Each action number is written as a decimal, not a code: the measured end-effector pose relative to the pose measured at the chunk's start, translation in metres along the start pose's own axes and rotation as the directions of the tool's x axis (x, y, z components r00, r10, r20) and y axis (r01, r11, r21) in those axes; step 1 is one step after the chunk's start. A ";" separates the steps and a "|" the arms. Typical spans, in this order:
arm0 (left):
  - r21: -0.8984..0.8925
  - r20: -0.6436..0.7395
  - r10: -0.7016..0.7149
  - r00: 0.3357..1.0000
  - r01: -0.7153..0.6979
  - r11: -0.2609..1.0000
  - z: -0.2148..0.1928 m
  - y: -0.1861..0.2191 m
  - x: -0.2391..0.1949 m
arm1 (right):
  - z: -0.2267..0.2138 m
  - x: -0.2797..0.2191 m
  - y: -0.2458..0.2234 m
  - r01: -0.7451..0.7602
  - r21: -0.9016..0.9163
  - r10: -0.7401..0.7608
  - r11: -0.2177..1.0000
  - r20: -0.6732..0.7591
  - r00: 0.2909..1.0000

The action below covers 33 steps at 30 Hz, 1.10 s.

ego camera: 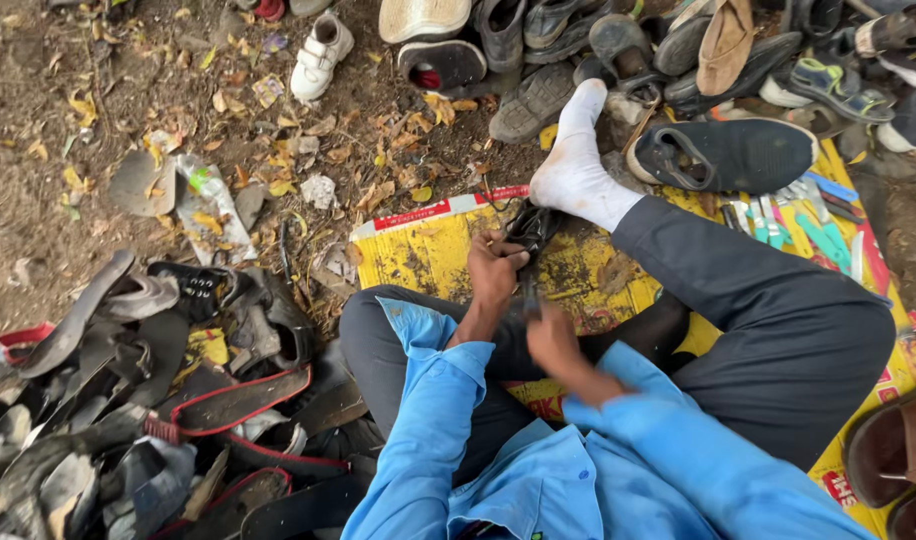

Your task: The person sits on the ground and uses a knife to scrape and clean the sole of a black shoe. They repeatedly scrape the sole and occasionally pick up other shoes from the surrounding pile.

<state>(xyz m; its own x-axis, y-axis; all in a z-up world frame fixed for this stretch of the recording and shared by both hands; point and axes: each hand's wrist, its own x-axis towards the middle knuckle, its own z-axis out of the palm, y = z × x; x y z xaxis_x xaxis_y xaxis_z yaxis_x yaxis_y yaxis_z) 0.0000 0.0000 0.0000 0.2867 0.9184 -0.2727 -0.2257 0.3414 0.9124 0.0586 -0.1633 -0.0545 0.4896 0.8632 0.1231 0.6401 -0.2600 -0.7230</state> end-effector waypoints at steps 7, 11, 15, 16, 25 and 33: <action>-0.231 0.014 -0.086 0.996 0.087 0.969 0.017 -0.019 -0.013 | -0.047 0.039 -0.070 -0.405 0.219 0.383 0.888 0.135 0.914; -0.253 -0.005 -0.184 0.983 0.177 0.951 0.021 -0.009 -0.016 | -0.040 0.024 -0.063 -0.209 0.112 0.205 0.972 0.041 0.978; -0.351 -0.004 -0.255 0.967 0.237 0.906 0.035 -0.009 -0.020 | -0.056 -0.015 -0.057 -0.149 -0.017 0.150 0.989 0.032 0.988; -0.343 -0.005 -0.245 0.970 0.228 0.911 0.039 -0.011 -0.021 | -0.055 -0.010 -0.051 -0.303 -0.041 0.306 0.952 0.118 0.945; -0.355 0.053 -0.284 0.957 0.284 0.890 0.052 -0.005 -0.027 | -0.053 -0.018 -0.057 -0.066 0.059 0.066 0.996 0.003 0.998; -0.314 0.129 -0.265 0.956 0.293 0.903 0.047 -0.001 -0.021 | -0.056 0.036 -0.099 -0.627 0.329 0.551 0.706 0.301 0.778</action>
<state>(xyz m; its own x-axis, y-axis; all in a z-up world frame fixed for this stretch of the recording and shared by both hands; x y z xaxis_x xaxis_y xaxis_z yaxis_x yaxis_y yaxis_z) 0.0382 -0.0288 0.0195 0.4539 0.7613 -0.4630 -0.4122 0.6401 0.6484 0.0462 -0.1306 0.0592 0.5556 0.6589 -0.5071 -0.0499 -0.5824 -0.8114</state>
